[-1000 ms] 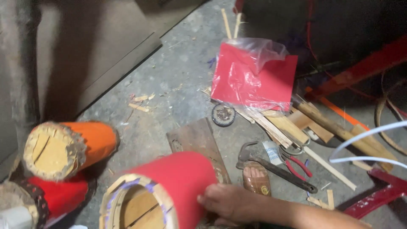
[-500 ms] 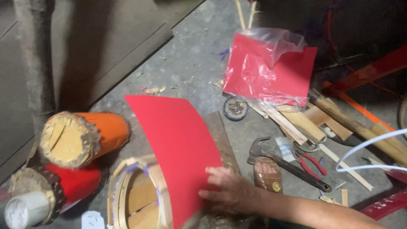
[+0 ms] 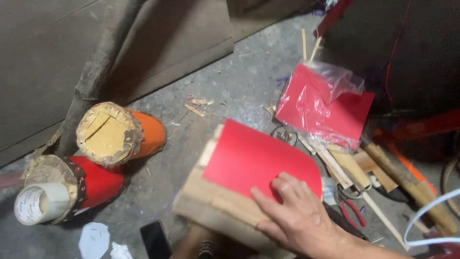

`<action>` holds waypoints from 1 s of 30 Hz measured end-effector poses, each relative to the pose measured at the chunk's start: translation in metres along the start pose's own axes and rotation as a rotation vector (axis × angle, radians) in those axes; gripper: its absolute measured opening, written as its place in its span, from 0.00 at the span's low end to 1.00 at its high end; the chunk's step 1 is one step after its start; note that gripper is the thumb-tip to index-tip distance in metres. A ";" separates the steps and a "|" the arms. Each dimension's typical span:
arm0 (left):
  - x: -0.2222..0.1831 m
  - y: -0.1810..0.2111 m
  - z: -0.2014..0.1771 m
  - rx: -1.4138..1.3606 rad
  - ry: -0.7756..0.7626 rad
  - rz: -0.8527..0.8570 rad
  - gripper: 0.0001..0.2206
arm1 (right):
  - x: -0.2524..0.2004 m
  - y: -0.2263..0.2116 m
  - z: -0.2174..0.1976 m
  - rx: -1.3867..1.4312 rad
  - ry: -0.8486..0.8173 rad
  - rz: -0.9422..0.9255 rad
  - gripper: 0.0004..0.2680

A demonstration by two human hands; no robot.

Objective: Applying a red decorative sheet to a wooden drum frame using tape and scissors.

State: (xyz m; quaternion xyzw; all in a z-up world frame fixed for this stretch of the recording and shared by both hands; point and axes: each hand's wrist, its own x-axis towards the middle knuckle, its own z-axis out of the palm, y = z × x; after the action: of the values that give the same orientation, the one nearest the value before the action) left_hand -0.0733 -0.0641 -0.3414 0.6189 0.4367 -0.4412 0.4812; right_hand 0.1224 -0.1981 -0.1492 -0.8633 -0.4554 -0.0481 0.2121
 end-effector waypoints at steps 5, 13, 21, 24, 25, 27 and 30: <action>0.004 0.042 -0.055 -0.077 -0.029 0.029 0.28 | -0.008 0.012 0.035 -0.023 -0.147 0.061 0.25; -0.026 0.084 -0.187 0.562 0.385 0.087 0.22 | -0.027 0.014 0.067 0.017 -0.200 0.151 0.26; -0.087 0.178 -0.189 0.313 0.501 0.901 0.27 | -0.023 0.006 0.075 0.046 -0.144 0.116 0.21; -0.083 0.196 -0.185 0.317 0.326 0.745 0.27 | -0.020 0.008 0.074 0.121 -0.094 0.103 0.18; -0.078 0.196 -0.185 0.255 0.312 0.747 0.25 | -0.020 0.009 0.075 0.167 -0.061 0.106 0.16; -0.074 0.195 -0.190 0.214 0.270 0.745 0.25 | -0.013 0.007 0.068 0.196 -0.060 0.115 0.14; -0.069 0.191 -0.193 0.161 0.221 0.735 0.24 | -0.011 0.002 0.067 0.179 -0.043 0.090 0.09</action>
State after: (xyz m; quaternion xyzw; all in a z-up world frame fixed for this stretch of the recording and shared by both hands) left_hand 0.1194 0.0877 -0.2066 0.8136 0.1989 -0.2032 0.5071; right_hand 0.1099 -0.1800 -0.2131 -0.8613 -0.4232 0.0210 0.2804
